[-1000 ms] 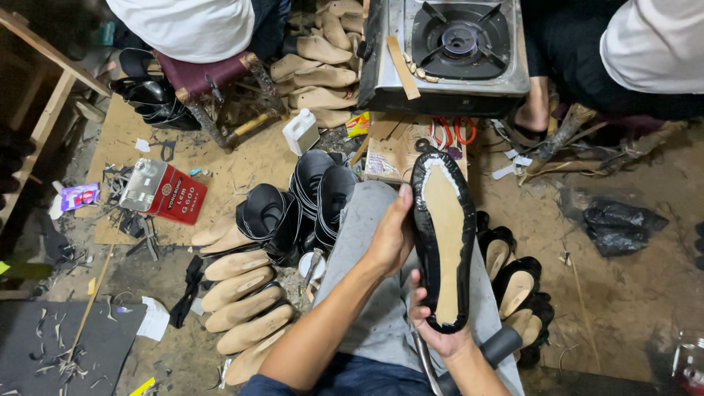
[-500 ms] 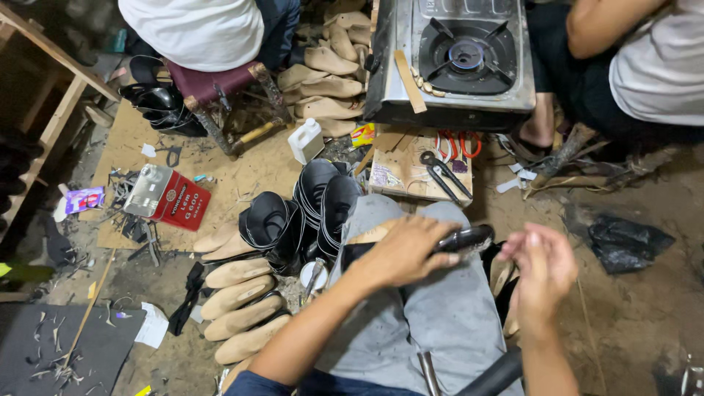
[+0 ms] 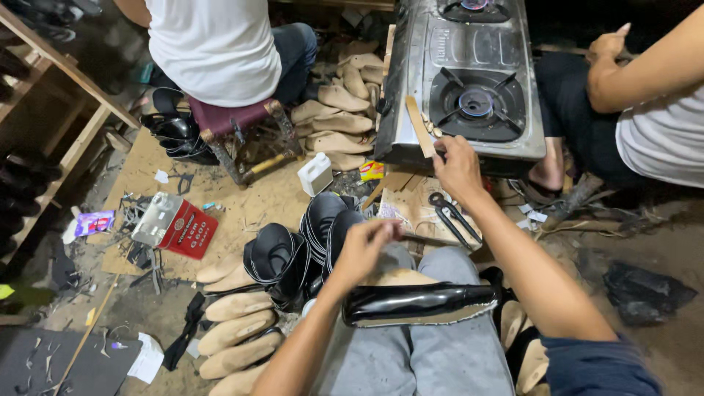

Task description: The person sits on a low stool and trims excess material from the edge of a black shoe upper with a curved blade, then heats the shoe over a gas burner. They then pull the wooden last out of the shoe, set it aside, and press the shoe to shape it.

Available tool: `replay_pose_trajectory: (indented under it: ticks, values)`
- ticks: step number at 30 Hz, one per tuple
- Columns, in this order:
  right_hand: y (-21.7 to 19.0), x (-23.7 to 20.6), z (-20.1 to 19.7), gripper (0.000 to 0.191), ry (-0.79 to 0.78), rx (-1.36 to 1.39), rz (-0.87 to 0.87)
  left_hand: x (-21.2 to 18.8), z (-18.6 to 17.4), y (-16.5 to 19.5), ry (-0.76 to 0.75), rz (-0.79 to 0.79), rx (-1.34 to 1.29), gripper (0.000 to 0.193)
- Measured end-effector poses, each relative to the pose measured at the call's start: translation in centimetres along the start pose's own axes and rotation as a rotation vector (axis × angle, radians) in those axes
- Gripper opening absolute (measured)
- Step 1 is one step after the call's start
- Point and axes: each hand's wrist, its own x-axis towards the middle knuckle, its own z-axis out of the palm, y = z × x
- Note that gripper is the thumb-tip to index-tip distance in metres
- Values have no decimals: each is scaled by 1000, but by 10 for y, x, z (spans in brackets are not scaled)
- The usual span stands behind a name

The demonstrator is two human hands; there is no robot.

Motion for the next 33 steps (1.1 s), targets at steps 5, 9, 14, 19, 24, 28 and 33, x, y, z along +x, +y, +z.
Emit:
replay_pose_trajectory:
  ticks: [5, 9, 14, 19, 24, 28, 33]
  values:
    - [-3, 19, 18, 34, 12, -130, -57, 120, 10, -68, -12, -364, -507, 37]
    - [-4, 29, 16, 37, -64, -83, -49, 189, 33, -83, 51, -579, -628, 31]
    - [-9, 30, 17, 37, -161, -84, 2, 214, 57, -94, 57, -525, -829, 29]
    - [-1, 32, 23, 26, -155, 54, 187, 205, 63, -98, 177, -371, -715, 30]
    - [15, 38, 17, 22, -230, 410, 349, 208, 53, -95, 176, -435, -793, 23]
    - [15, 37, 6, 26, -236, 441, 369, 208, 54, -93, 152, -346, -821, 24]
    - [11, 32, -5, 25, -281, 466, 361, 201, 58, -90, 165, -458, -937, 25]
